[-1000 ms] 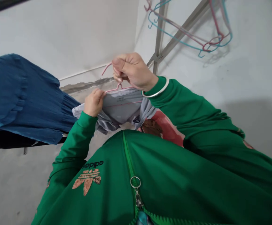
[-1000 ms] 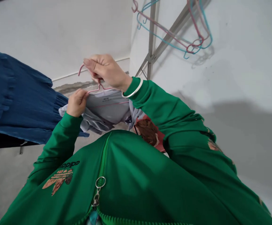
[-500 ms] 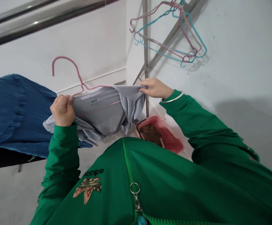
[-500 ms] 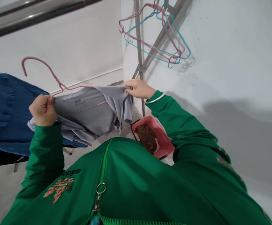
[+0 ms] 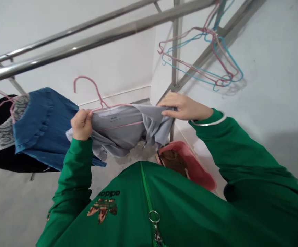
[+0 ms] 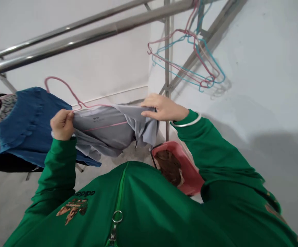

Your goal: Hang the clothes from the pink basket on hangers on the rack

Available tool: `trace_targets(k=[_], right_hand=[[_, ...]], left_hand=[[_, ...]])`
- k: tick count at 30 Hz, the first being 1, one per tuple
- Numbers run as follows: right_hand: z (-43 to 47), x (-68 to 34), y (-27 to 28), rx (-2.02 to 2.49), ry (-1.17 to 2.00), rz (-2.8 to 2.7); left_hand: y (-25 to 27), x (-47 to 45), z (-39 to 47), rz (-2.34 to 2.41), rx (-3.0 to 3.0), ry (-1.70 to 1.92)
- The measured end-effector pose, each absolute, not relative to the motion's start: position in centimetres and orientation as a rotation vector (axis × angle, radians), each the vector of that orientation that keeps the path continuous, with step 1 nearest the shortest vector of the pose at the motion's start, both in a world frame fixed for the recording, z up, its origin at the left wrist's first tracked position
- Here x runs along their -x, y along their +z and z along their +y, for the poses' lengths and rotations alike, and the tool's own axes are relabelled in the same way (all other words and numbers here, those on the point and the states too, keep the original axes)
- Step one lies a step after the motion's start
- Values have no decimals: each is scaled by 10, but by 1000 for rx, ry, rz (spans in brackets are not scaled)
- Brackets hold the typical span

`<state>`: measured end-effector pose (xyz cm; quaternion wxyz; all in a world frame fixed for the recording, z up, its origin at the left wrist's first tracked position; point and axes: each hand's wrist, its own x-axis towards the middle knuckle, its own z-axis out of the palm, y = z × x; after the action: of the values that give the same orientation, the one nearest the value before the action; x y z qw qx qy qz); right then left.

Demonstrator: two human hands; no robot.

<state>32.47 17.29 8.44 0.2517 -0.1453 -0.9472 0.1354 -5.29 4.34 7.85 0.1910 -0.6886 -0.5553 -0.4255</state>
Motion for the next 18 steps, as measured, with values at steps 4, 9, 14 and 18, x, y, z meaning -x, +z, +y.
trace_targets(k=[4,9,14,18], right_hand=[[154,-311,85,337,1055,-2733],[120,-296,63,495,2011,-2259],[100,-275,59,682,2220,-1772],[99,-236,67,613,2148,-1712]], left_hand=[[72,51,43,-1548,2068,-1108],[55,56,53,-1544,2198,-1091],[43,67,55,-1674,1982,-967],[30,79,37,-1691,1786,-1025]])
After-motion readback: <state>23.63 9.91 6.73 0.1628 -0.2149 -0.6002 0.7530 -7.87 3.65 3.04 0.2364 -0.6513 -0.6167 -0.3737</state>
